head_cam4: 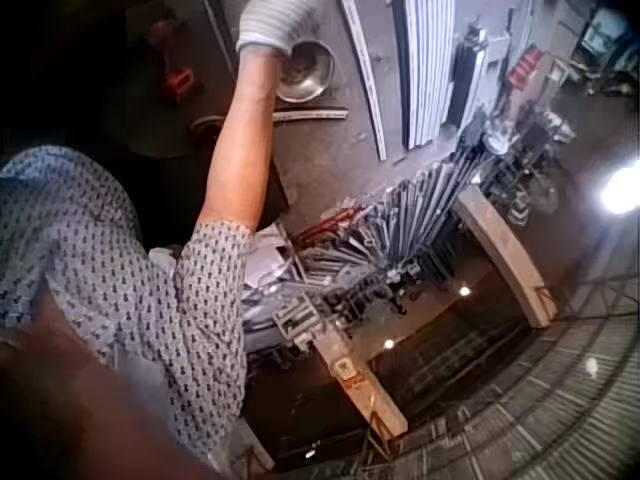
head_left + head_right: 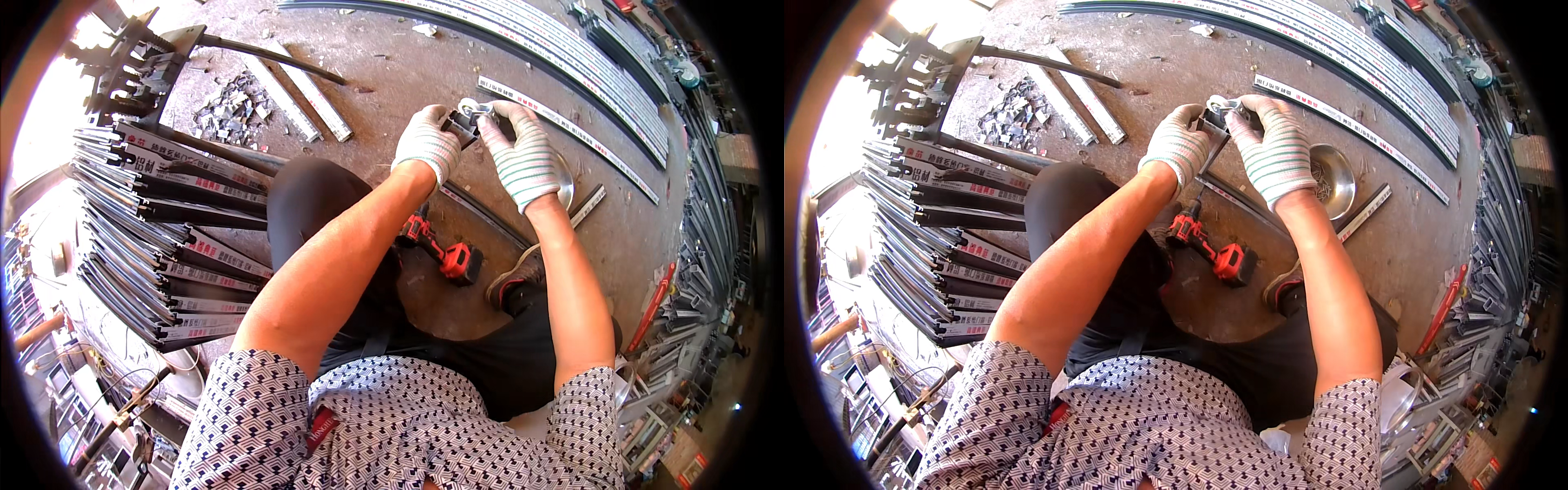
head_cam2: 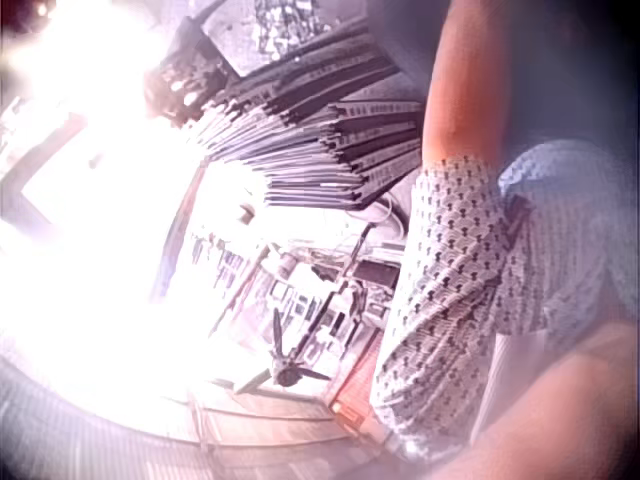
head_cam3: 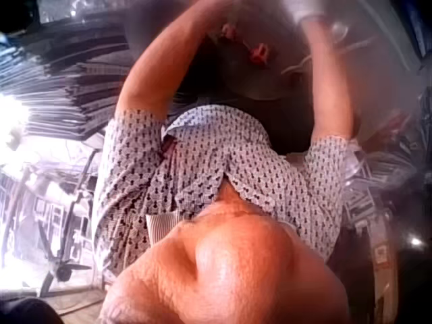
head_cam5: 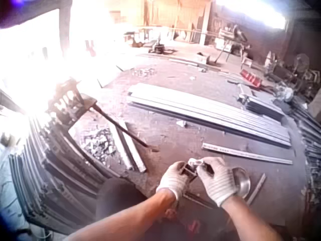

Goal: The person assembles a metal window frame by inserting small metal components into the hollow profiles of the frame sections. They use a cordless drill to secure the parts and a hammer to tap them into place, working on the floor amidst stacks of materials.

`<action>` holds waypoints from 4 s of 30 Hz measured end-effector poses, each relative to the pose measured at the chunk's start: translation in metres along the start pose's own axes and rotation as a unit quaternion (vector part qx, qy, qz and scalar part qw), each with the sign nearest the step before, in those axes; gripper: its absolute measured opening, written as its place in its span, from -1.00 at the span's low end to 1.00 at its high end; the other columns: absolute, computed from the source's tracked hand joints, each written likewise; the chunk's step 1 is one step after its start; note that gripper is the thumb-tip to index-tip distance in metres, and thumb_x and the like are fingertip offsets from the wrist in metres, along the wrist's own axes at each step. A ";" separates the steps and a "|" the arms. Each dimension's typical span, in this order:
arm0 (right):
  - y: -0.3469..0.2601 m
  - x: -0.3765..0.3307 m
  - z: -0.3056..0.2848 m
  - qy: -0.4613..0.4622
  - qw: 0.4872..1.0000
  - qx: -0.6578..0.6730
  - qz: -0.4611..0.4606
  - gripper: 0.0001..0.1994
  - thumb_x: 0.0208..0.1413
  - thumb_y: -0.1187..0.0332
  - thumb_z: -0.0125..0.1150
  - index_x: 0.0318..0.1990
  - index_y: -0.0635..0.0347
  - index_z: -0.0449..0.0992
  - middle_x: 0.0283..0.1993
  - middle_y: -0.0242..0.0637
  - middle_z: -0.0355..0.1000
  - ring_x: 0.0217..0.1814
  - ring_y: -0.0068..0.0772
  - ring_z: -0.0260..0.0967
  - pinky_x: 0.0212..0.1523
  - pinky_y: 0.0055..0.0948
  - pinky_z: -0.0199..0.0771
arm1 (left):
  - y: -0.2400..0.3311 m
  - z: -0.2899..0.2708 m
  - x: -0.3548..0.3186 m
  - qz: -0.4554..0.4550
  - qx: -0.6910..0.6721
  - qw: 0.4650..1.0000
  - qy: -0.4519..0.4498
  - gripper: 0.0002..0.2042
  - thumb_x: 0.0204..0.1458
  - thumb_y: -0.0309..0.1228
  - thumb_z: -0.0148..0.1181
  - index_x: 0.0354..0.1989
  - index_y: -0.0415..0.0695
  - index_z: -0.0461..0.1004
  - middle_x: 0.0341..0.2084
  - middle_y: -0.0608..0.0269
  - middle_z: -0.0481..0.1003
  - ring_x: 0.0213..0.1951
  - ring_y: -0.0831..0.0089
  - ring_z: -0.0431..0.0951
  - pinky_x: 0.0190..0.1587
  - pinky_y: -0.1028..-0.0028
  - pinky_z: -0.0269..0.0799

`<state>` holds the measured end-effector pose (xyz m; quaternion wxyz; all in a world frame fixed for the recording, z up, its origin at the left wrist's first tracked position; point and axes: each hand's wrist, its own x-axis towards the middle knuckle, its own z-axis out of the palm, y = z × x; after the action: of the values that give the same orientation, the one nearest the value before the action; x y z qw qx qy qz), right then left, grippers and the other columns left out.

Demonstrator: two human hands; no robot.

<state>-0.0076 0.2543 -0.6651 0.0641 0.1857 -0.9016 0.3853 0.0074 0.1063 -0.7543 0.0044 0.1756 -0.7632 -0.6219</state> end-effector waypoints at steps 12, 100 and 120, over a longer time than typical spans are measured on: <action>0.004 0.006 -0.004 -0.027 0.999 -0.037 -0.014 -0.70 0.18 0.27 0.37 0.00 0.22 0.59 -0.04 -0.08 0.56 -0.02 -0.17 0.54 0.07 -0.28 0.49 | 0.005 0.008 -0.001 0.010 0.018 1.000 -0.018 -0.60 0.10 -0.47 0.22 0.14 -0.24 0.50 -0.11 -0.13 0.61 -0.05 0.13 0.64 0.04 0.35 0.48; 0.323 -0.459 -0.044 0.150 0.512 -0.033 0.845 -0.52 0.24 -0.05 0.14 0.11 0.13 0.45 0.08 0.04 0.52 0.16 0.06 0.48 0.11 -0.01 0.49 | 0.032 -0.008 -0.001 -0.046 0.012 0.998 -0.041 -0.36 0.28 0.11 -0.10 0.36 -0.12 0.23 0.20 0.16 0.37 0.31 0.21 0.24 0.45 0.09 0.07; 0.273 -0.318 -0.154 0.249 0.810 0.295 0.441 -0.77 0.35 0.32 0.16 0.06 0.19 0.55 -0.35 -0.37 0.56 -0.47 -0.68 0.41 -0.47 -0.61 0.39 | 0.019 -0.003 -0.009 -0.024 -0.003 1.000 0.001 -0.36 0.29 0.15 -0.04 0.34 -0.11 0.30 0.22 0.15 0.42 0.27 0.25 0.36 0.27 0.19 0.35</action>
<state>0.1764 0.6288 -0.8229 0.0519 -0.3247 -0.6828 0.6524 0.0116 0.1090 -0.7337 -0.0096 0.1943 -0.7567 -0.6241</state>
